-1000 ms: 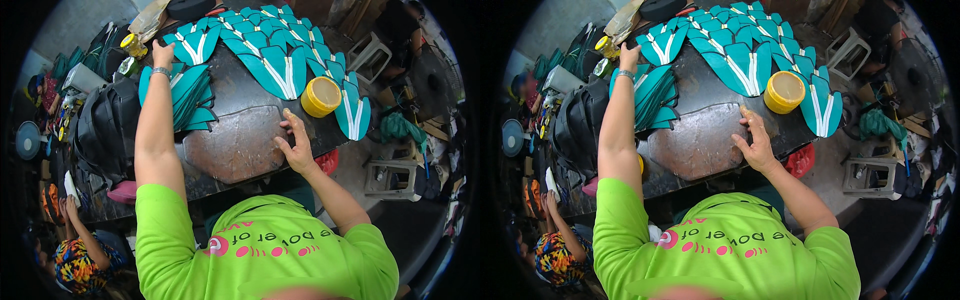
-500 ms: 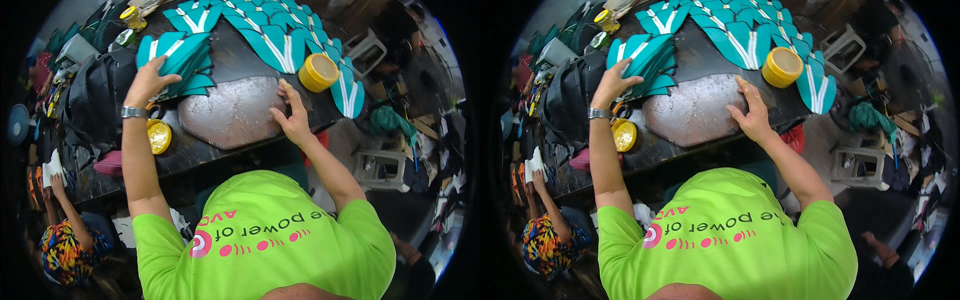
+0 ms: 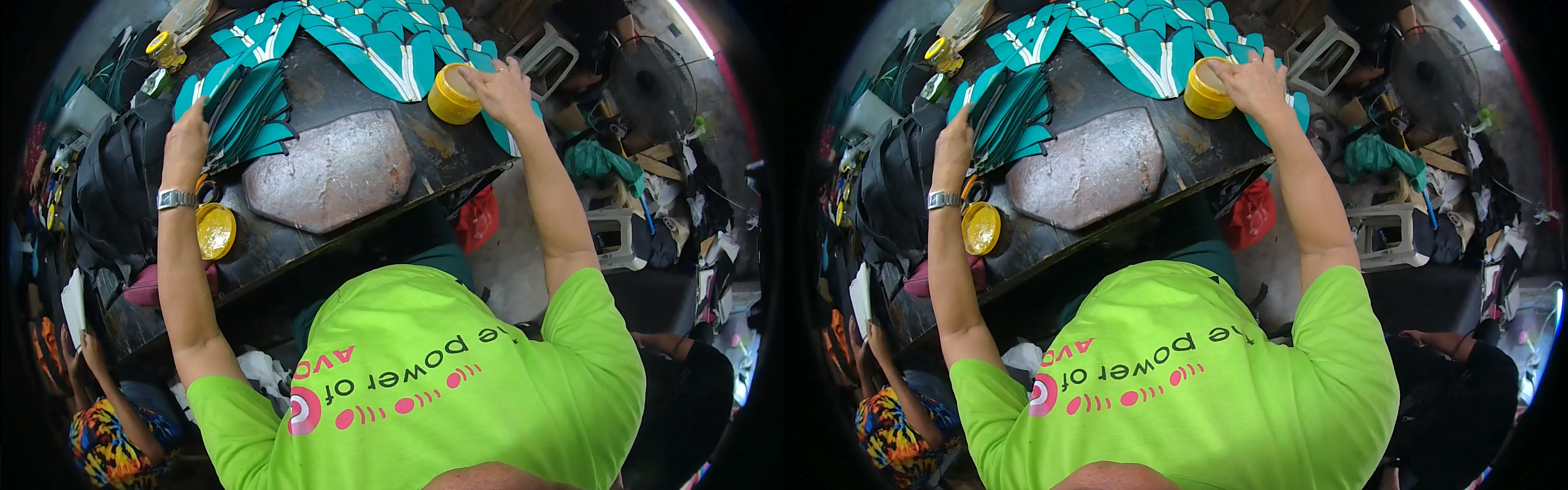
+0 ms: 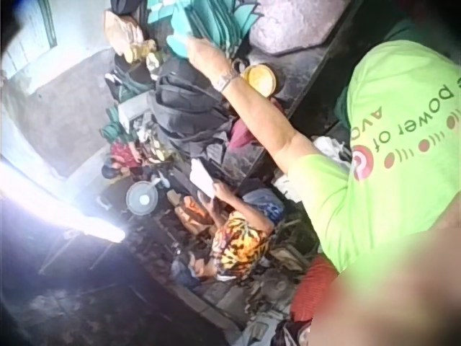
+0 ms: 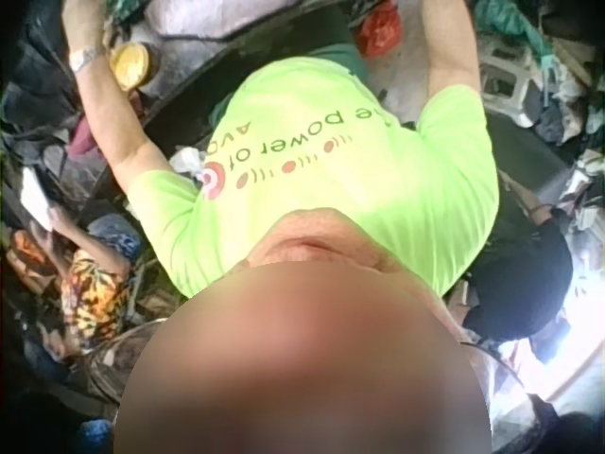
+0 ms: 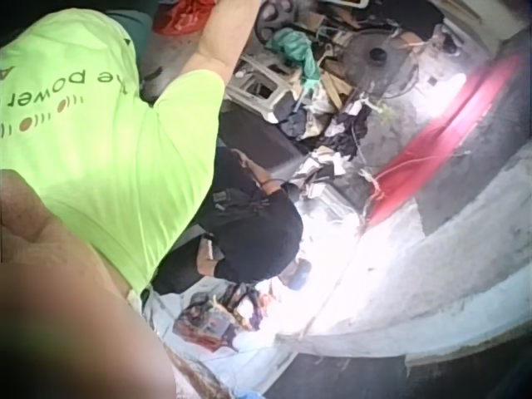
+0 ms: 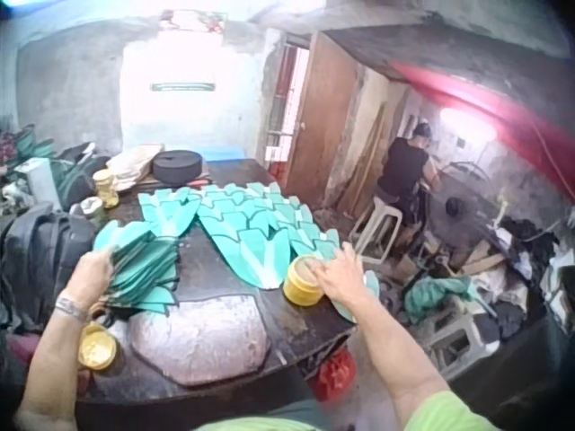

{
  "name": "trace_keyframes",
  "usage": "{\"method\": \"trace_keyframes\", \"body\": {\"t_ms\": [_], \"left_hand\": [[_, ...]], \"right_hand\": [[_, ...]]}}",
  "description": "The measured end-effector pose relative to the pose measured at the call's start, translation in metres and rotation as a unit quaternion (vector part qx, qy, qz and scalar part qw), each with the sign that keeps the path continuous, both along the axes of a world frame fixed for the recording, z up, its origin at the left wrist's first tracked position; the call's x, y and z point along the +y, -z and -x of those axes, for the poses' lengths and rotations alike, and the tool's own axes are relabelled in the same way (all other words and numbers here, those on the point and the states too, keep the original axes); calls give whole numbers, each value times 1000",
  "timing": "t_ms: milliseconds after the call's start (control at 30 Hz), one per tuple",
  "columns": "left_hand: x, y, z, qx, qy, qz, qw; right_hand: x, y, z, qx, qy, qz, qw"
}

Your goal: The person repeatedly picks teal fabric caps with white stripes from a pile on a table, presses them flat with both hands, and places them back on the pile. The person continues this cycle throughout the clip.

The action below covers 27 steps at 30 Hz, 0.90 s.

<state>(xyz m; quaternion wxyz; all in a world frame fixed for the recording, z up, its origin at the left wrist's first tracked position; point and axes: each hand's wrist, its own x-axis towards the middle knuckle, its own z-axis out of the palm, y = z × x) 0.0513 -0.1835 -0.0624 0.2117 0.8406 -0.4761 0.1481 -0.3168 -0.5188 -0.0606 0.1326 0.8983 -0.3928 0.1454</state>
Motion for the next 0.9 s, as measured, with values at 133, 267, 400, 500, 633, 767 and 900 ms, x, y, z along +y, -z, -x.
{"method": "trace_keyframes", "body": {"t_ms": [133, 267, 400, 500, 633, 767, 900], "left_hand": [[17, -14, 47, -81, 63, 197, 975], [25, 18, 122, -23, 214, 204, 955], [29, 55, 153, 87, 253, 105, 958], [41, 60, 148, 148, 238, 66, 958], [39, 50, 138, 295, 179, 78, 935], [2, 64, 151, 145, 89, -3, 985], [-7, 83, 150, 28, 95, -47, 994]], "right_hand": [[-8, -8, 3, -30, -38, -105, 993], [1, -14, 7, -107, 9, -95, 990], [29, -23, 11, 134, 77, -139, 978], [55, -34, 15, 215, 10, -260, 941], [90, -12, -2, 50, -263, -357, 895], [112, 38, -43, -148, -429, -401, 796], [124, 65, -62, 58, -366, -181, 911]]}}
